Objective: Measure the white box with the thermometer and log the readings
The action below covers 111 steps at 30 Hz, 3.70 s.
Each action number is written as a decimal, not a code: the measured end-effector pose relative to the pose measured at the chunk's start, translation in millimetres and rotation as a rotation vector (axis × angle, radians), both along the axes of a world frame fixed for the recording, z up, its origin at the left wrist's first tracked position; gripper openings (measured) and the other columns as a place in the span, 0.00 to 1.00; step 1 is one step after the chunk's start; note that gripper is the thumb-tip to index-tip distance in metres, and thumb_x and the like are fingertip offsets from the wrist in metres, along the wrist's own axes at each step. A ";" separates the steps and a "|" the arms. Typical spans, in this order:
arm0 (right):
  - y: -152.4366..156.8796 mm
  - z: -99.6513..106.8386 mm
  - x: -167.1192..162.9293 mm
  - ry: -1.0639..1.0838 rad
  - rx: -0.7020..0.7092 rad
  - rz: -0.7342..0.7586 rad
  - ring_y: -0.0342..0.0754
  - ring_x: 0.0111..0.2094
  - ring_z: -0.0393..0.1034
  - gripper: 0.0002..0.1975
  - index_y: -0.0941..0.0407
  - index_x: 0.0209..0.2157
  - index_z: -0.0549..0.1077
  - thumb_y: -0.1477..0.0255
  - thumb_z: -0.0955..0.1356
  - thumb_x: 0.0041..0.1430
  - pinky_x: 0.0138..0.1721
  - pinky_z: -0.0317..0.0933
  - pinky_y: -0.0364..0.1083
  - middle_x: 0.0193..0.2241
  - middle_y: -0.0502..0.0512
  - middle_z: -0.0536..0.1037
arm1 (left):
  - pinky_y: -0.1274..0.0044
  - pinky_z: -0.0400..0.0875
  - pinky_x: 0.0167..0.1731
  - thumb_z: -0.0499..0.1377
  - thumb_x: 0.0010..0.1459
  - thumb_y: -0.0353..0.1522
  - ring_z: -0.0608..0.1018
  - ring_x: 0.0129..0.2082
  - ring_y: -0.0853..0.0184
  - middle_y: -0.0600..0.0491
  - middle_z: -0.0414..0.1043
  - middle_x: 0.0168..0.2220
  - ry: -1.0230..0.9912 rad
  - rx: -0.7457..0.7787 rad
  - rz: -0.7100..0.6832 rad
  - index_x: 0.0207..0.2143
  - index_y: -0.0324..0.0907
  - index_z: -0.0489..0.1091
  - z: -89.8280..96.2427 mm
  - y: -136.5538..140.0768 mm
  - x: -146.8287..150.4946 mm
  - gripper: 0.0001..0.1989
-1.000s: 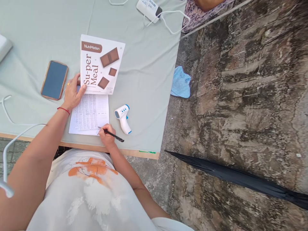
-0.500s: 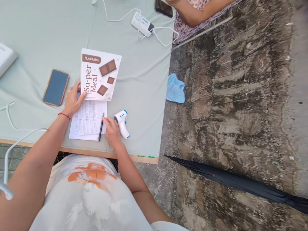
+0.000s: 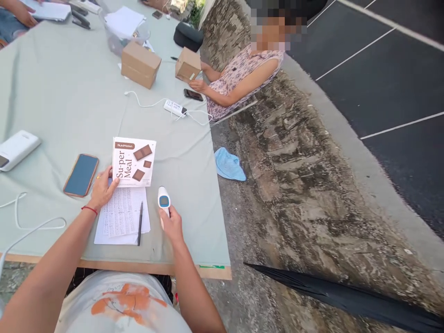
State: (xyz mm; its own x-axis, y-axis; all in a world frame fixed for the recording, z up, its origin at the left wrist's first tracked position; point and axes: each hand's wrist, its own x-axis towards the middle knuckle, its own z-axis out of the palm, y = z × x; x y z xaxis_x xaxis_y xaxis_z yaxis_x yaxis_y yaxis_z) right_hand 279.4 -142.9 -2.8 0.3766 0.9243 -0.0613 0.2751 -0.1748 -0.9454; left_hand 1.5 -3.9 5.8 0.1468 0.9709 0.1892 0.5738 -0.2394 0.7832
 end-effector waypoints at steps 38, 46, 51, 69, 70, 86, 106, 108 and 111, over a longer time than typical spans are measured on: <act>36.3 61.9 -59.3 0.571 -0.037 -0.045 0.49 0.35 0.72 0.28 0.54 0.37 0.76 0.50 0.81 0.41 0.39 0.68 0.48 0.32 0.51 0.79 | 0.52 0.74 0.58 0.45 0.71 0.61 0.78 0.58 0.41 0.35 0.82 0.54 0.072 -0.030 0.000 0.72 0.34 0.65 4.1 2.6 0.8 0.45; 11.5 64.2 -30.1 0.451 -0.018 -0.057 0.48 0.35 0.70 0.26 0.54 0.35 0.76 0.50 0.80 0.45 0.37 0.67 0.47 0.30 0.50 0.77 | 0.51 0.73 0.59 0.42 0.69 0.69 0.78 0.58 0.41 0.35 0.81 0.55 0.081 0.002 0.008 0.72 0.37 0.66 -0.2 7.5 -2.0 0.52; -0.7 27.0 -6.8 0.175 -0.078 -0.149 0.50 0.39 0.72 0.27 0.55 0.43 0.81 0.52 0.79 0.45 0.42 0.69 0.49 0.37 0.53 0.82 | 0.52 0.73 0.59 0.40 0.68 0.70 0.78 0.59 0.41 0.35 0.81 0.55 0.086 0.002 -0.003 0.73 0.37 0.65 1.9 7.2 -0.8 0.54; -5.0 -6.6 -24.8 -0.683 0.104 0.546 0.52 0.42 0.66 0.21 0.48 0.56 0.84 0.79 0.63 0.74 0.45 0.61 0.50 0.41 0.58 0.76 | 0.55 0.71 0.60 0.40 0.68 0.71 0.76 0.58 0.43 0.36 0.79 0.54 0.060 -0.005 -0.030 0.74 0.38 0.63 2.9 3.1 6.0 0.55; -2.9 -4.1 -22.7 -0.723 0.090 0.593 0.52 0.42 0.66 0.20 0.49 0.54 0.84 0.80 0.64 0.75 0.45 0.60 0.50 0.41 0.58 0.76 | 0.55 0.71 0.60 0.40 0.68 0.71 0.76 0.59 0.43 0.36 0.79 0.54 0.059 -0.006 -0.032 0.74 0.38 0.63 1.7 3.4 6.1 0.55; -64.3 10.5 -28.9 0.089 0.030 0.113 0.51 0.36 0.71 0.13 0.49 0.32 0.72 0.55 0.70 0.60 0.43 0.69 0.52 0.31 0.52 0.75 | 0.51 0.68 0.67 0.44 0.69 0.70 0.77 0.61 0.43 0.39 0.80 0.53 -0.013 0.023 -0.046 0.73 0.42 0.64 -11.1 4.7 11.0 0.50; -56.9 -3.9 -62.5 0.121 -0.083 0.133 0.48 0.29 0.66 0.09 0.48 0.28 0.69 0.60 0.70 0.54 0.37 0.66 0.50 0.26 0.48 0.69 | 0.42 0.54 0.74 0.56 0.71 0.61 0.64 0.74 0.35 0.32 0.62 0.72 0.144 0.130 -0.050 0.75 0.41 0.60 7.6 -31.5 7.4 0.44; -56.7 -4.5 -62.2 0.120 -0.074 0.134 0.48 0.29 0.66 0.08 0.48 0.27 0.69 0.61 0.70 0.54 0.38 0.66 0.51 0.26 0.48 0.70 | 0.41 0.57 0.72 0.57 0.73 0.52 0.67 0.72 0.36 0.34 0.66 0.71 0.223 0.157 -0.155 0.71 0.42 0.66 19.9 -65.0 8.3 0.33; -55.9 -5.3 -62.7 0.113 -0.068 0.141 0.48 0.28 0.64 0.08 0.48 0.27 0.68 0.62 0.70 0.53 0.38 0.65 0.51 0.25 0.47 0.70 | 0.45 0.67 0.66 0.56 0.75 0.41 0.76 0.63 0.43 0.40 0.78 0.58 0.289 0.109 -0.355 0.56 0.47 0.78 27.4 -120.5 9.0 0.16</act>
